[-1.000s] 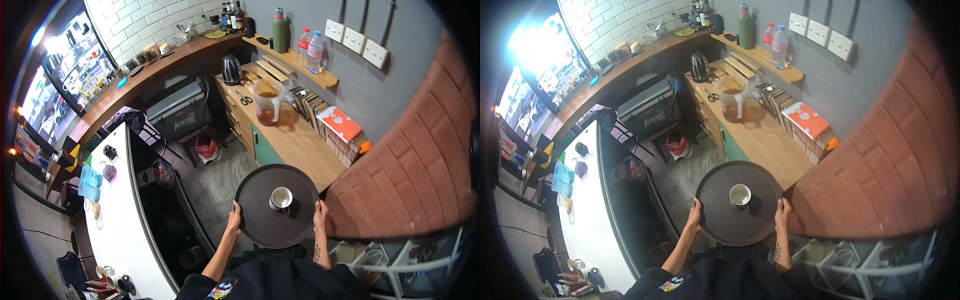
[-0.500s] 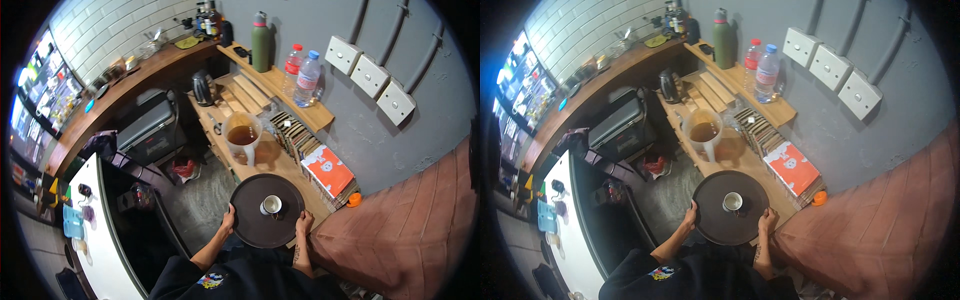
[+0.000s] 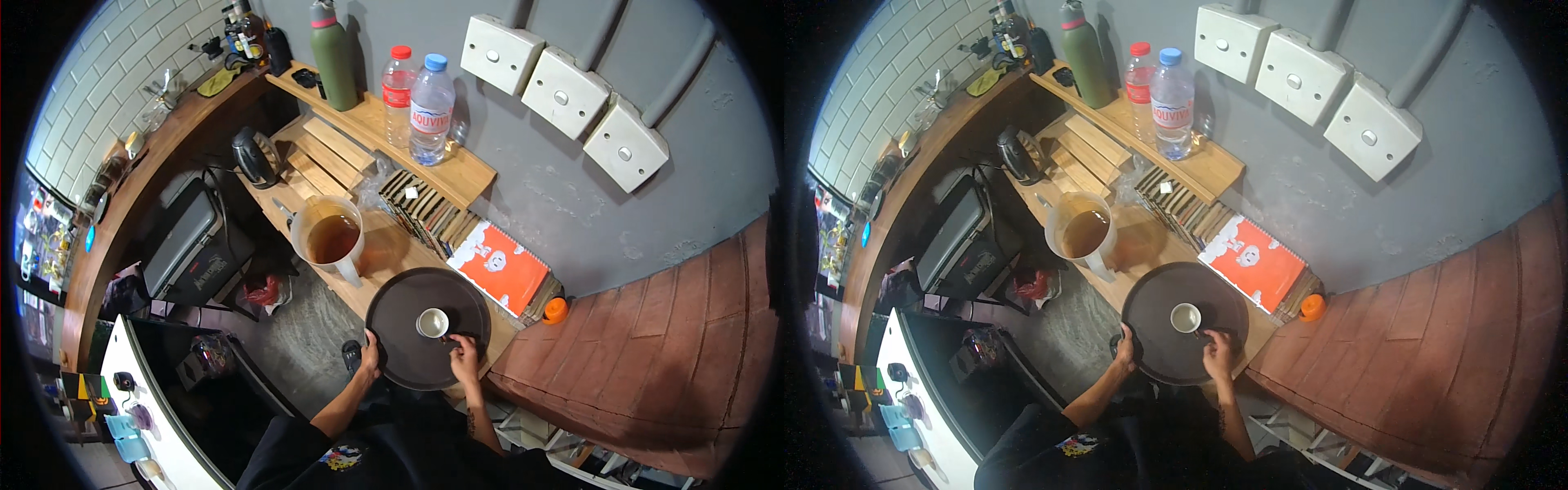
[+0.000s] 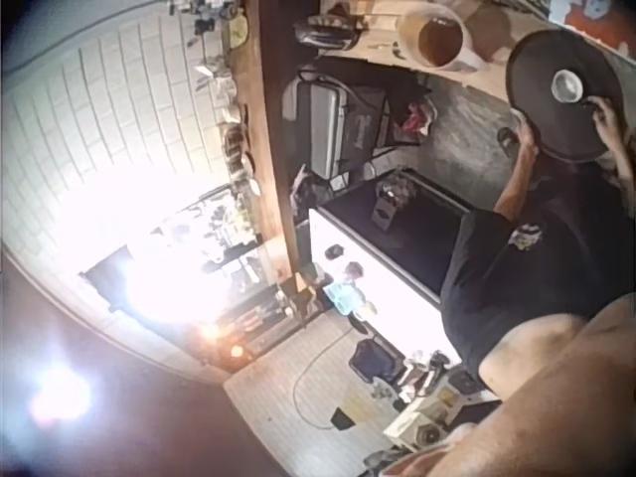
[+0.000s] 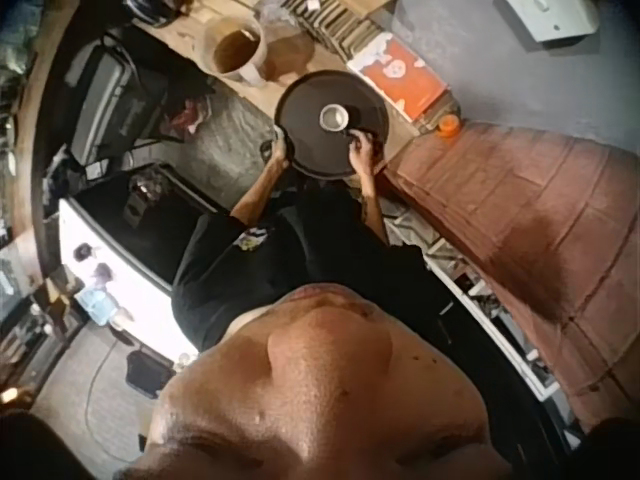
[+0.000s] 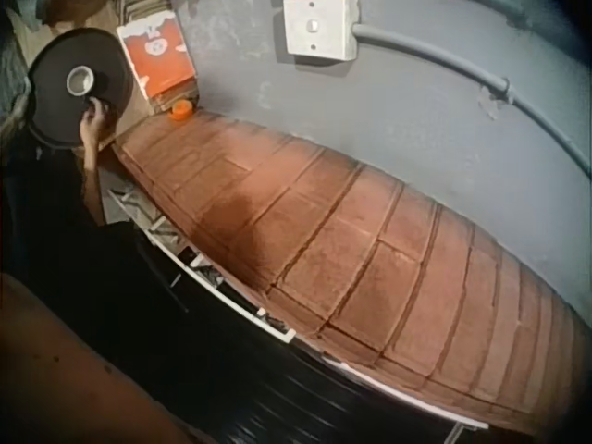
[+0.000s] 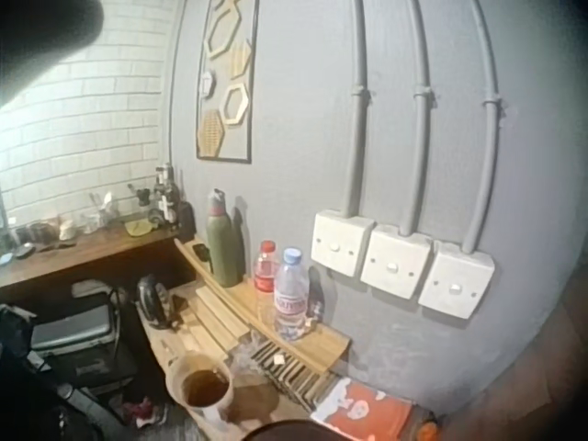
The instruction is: The person clears used cups from a table onto a tray, carries the tray to a prep station, and then prepares a blue beverage in a small cup by adding powder from a container and stirring it.
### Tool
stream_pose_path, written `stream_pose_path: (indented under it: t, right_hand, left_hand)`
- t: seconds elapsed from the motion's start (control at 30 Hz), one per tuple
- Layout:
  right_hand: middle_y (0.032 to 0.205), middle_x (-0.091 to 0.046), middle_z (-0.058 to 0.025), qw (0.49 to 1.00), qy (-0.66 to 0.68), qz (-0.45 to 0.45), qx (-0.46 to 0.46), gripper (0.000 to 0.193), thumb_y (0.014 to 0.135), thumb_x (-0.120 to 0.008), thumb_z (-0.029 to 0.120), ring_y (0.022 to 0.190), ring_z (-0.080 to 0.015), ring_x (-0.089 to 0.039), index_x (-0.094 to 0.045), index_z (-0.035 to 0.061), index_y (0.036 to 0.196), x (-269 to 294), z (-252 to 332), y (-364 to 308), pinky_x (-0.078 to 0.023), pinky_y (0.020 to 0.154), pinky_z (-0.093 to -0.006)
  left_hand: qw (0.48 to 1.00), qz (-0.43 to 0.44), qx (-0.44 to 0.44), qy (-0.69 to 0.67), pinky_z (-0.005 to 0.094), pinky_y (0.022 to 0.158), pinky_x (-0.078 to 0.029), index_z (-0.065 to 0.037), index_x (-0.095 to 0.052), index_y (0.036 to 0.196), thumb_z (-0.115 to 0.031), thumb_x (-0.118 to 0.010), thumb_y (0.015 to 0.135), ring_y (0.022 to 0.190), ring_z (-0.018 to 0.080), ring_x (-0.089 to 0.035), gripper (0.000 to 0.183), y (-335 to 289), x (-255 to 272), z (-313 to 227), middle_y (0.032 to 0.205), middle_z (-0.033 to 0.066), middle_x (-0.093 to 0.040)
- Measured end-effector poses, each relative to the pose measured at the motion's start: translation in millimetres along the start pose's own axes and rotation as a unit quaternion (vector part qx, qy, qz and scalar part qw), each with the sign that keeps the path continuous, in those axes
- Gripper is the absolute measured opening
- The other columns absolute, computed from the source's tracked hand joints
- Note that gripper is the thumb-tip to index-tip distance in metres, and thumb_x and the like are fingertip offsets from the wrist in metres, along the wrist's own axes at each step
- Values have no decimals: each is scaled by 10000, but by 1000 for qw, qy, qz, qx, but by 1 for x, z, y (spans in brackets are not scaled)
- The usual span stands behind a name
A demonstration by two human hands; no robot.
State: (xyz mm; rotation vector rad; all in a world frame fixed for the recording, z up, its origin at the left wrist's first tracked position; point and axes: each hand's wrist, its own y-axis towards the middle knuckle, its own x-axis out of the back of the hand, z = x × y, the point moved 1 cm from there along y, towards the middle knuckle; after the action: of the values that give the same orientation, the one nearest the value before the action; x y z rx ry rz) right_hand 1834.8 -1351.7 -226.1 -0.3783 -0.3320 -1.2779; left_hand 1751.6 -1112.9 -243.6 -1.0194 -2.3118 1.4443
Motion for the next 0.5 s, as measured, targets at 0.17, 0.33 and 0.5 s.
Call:
stream_pose_path:
  t: [0.17,0.33,0.5]
  right_hand:
    - [1071,-566,-74,990,124,59,-37,231,886,-552,-49,784,-127,-630,-578,3,1110,-29,8,-4,-502,639,-237]
    - [787,-584,2,982,155,71,-85,56,913,-612,50,681,-79,-587,-570,32,945,-41,4,9,-494,597,-242]
    - [803,-620,-80,986,120,46,-106,175,967,-495,137,675,-120,-593,-587,-12,960,-58,23,10,-506,594,-284]
  left_hand:
    - [1000,13,-14,-14,542,1097,-323,34,-159,1498,-804,-420,816,1395,375,-307,1112,22,12,13,1517,244,-277]
    - [998,1,-28,62,506,1090,-324,-36,-367,1365,-737,-534,827,1310,328,-391,899,27,29,10,1422,182,-385]
    - [999,32,-42,-10,451,985,-434,-107,-426,1262,-564,-660,853,1211,277,-429,657,4,79,7,1304,99,-443]
